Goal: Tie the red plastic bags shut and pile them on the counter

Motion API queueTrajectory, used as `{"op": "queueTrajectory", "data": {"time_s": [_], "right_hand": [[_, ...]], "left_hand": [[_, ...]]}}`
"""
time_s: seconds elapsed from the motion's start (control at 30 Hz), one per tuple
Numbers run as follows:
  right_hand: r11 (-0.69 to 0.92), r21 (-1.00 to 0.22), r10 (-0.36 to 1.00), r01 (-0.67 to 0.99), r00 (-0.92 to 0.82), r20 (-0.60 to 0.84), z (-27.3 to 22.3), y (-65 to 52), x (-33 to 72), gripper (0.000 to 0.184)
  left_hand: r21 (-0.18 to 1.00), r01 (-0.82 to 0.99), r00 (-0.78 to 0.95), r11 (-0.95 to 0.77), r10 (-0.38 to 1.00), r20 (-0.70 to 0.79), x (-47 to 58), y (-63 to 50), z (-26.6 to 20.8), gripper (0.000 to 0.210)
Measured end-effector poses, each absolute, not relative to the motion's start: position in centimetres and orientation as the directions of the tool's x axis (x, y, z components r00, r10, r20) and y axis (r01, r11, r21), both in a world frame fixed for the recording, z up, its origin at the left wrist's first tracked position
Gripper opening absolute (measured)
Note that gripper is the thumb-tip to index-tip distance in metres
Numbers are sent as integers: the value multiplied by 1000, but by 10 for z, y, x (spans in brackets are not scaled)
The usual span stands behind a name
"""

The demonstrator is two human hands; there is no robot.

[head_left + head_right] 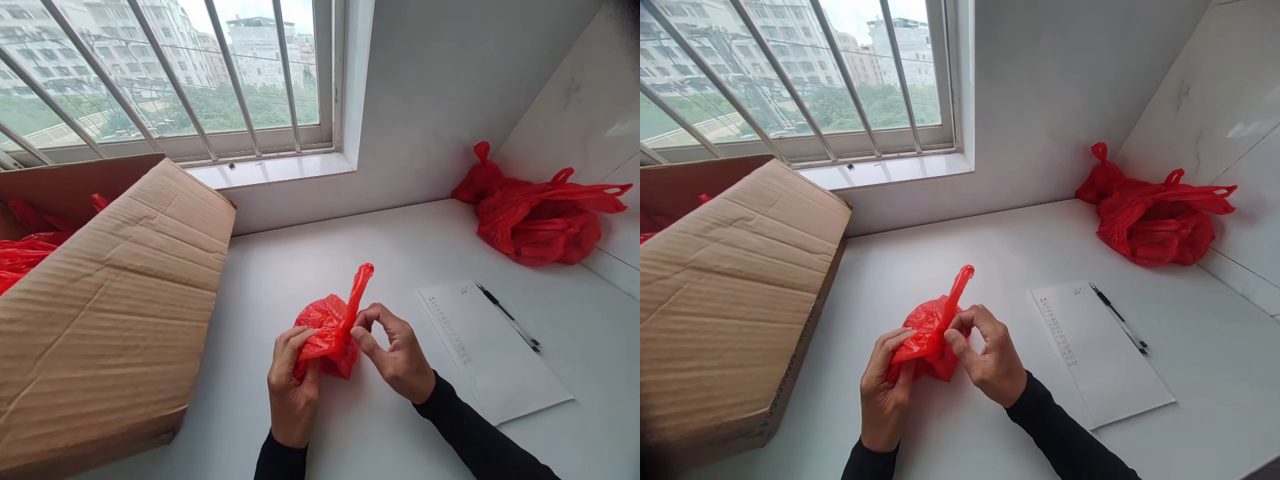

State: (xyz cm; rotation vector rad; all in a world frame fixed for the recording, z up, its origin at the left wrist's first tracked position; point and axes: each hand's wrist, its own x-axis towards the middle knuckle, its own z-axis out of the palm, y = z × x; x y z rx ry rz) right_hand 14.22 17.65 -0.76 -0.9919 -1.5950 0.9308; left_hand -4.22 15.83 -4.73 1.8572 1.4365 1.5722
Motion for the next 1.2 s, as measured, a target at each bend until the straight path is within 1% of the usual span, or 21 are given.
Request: {"op": "queueTrajectory", "data": {"time_s": [0.1,0.17,0.27,0.3,0.33,0.37,0.4,0.47,0.53,0.6,0.63,0.67,0.73,0.77,0.87,0.93,1.1,1.2], "right_hand": [[285,-951,956,117,-99,275,-5,179,148,14],[288,-956,958,54,-9,288,-3,185,159,17],[372,-926,897,-60,280,342,0,199,180,23],[391,-918,869,-70,356,343,0,203,186,24],[391,-918,857,-66,389,337,0,205,189,23],[378,-924,866,-53,374,332,0,205,190,22],[358,-933,891,-37,312,329,-1,203,188,19],[338,-941,937,-7,101,336,-3,194,177,15],[366,-931,927,20,-92,362,-4,184,161,23],[407,-912,902,58,-184,390,-4,178,149,34],[421,-903,896,83,-194,400,-4,176,145,33],[427,-898,895,108,-193,403,-3,176,143,27],[408,-902,907,139,-179,382,-2,177,143,9],[385,-912,917,144,-175,359,-1,178,144,4],[301,-947,946,115,-165,281,1,180,150,12],[277,-959,955,68,-127,267,1,179,154,14],[317,-948,948,-33,42,315,-1,179,160,16],[332,-937,941,-105,109,321,-2,182,165,16]], "left_hand": [[762,480,-102,-435,835,541,-42,158,-45,20],[793,463,-125,-397,856,501,-45,159,-43,18],[913,340,-298,-227,894,334,-53,161,-42,20],[943,278,-351,-180,895,275,-56,162,-42,22],[962,225,-381,-153,895,231,-58,162,-43,24],[971,190,-387,-146,898,210,-59,163,-43,26],[973,175,-377,-149,903,206,-58,163,-44,26],[963,206,-325,-176,915,237,-54,162,-44,24],[927,288,-248,-238,917,313,-49,160,-43,19],[882,343,-158,-322,906,393,-45,158,-41,17],[864,353,-119,-359,899,422,-44,158,-41,17],[850,353,-88,-391,891,446,-43,158,-40,18],[838,345,-55,-422,882,467,-43,158,-40,20],[838,344,-52,-423,883,467,-44,158,-41,19],[855,338,-66,-393,896,438,-45,159,-42,18],[872,318,-57,-371,911,408,-44,158,-43,18],[921,261,-15,-288,953,302,-39,158,-41,23],[934,245,-15,-259,963,270,-38,159,-39,24]]}}
